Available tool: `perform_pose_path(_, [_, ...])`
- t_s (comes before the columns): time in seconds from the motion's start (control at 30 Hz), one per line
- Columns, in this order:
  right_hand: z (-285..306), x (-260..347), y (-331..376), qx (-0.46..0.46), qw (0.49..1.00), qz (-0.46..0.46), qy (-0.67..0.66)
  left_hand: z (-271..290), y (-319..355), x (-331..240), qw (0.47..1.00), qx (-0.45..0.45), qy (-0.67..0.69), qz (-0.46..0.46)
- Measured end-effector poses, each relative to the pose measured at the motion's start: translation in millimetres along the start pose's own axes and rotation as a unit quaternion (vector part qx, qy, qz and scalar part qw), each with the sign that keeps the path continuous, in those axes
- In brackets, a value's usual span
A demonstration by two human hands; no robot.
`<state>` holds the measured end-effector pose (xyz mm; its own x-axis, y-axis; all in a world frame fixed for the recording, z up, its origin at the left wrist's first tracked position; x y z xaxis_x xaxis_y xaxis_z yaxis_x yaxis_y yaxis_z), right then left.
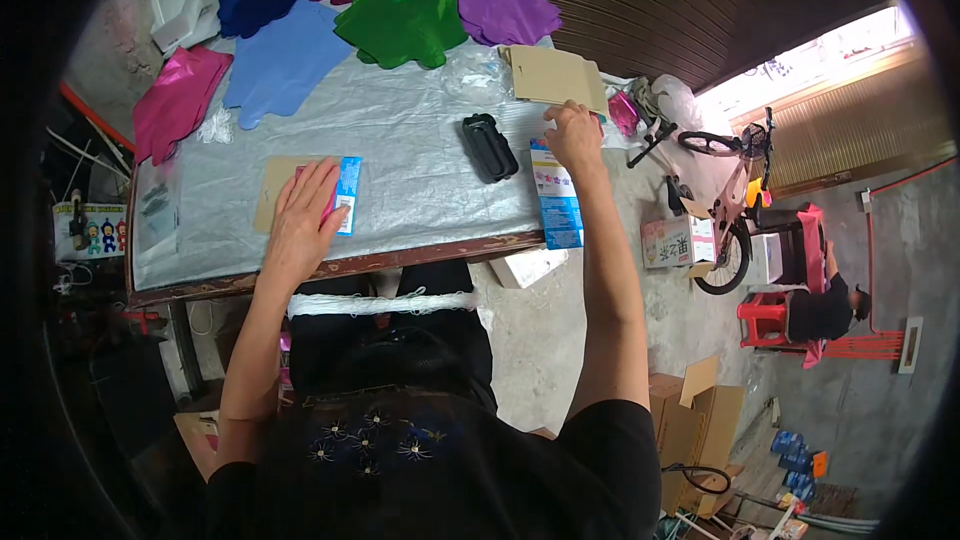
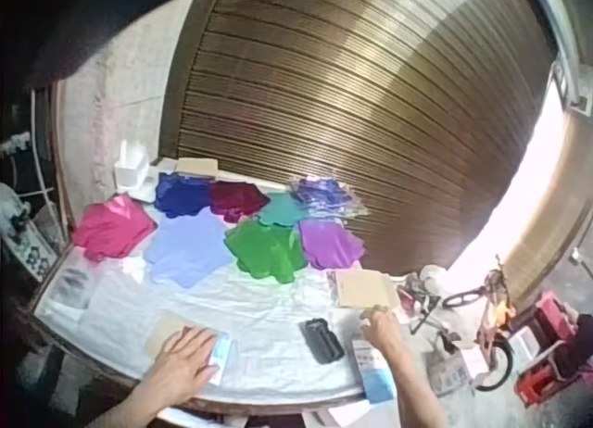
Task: Folding and stacking various colored foil sheets at a workspace.
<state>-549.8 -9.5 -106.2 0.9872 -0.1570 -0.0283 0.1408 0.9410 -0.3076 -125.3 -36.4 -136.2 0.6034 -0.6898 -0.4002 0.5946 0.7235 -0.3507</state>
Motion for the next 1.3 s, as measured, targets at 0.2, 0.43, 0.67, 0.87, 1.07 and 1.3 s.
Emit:
perform_pose_path(0.2, [-2.2, -6.5, -4.6, 0.005, 1.000, 0.016, -0.014, -0.7, -5.3, -1.4, 1.000, -0.001, 0.003, -0.010])
perform_pose_path(0.43, [10.4, 5.9, -6.1, 0.002, 0.995, 0.094, 0.038, -2.0, -2.3, -0.8, 1.000, -0.006, 0.002, -0.010])
perform_pose_path(0.67, [62.4, 86.4, 14.8, -0.089, 0.952, -0.004, -0.293, 2.7, 0.6, 0.1, 1.000, -0.002, -0.003, 0.000])
perform_pose_path(0.87, [26.7, 180.8, 55.2, 0.017, 0.919, 0.021, -0.392, -0.5, 0.4, 2.9, 1.000, -0.006, 0.014, -0.003])
perform_pose_path(1.07, [6.3, 191.3, 56.6, 0.007, 0.928, 0.016, -0.373, -0.3, 0.7, 1.3, 1.000, -0.013, 0.011, -0.004])
perform_pose_path(1.3, [4.2, 196.2, 51.3, 0.017, 0.929, 0.015, -0.369, -0.6, 0.0, 2.2, 1.000, -0.011, 0.020, 0.000])
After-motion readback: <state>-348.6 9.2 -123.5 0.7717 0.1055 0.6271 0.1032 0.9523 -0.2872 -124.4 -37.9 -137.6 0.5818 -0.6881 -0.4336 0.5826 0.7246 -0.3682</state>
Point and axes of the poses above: each hand's wrist, its own y-axis away from the middle knuckle, its own z-axis out of the back of the hand, x = y × z, the point moved 6 cm from there along -y, towards the middle knuckle, and after that the axes turned 2 degrees about -x, right-handed, at the moved point
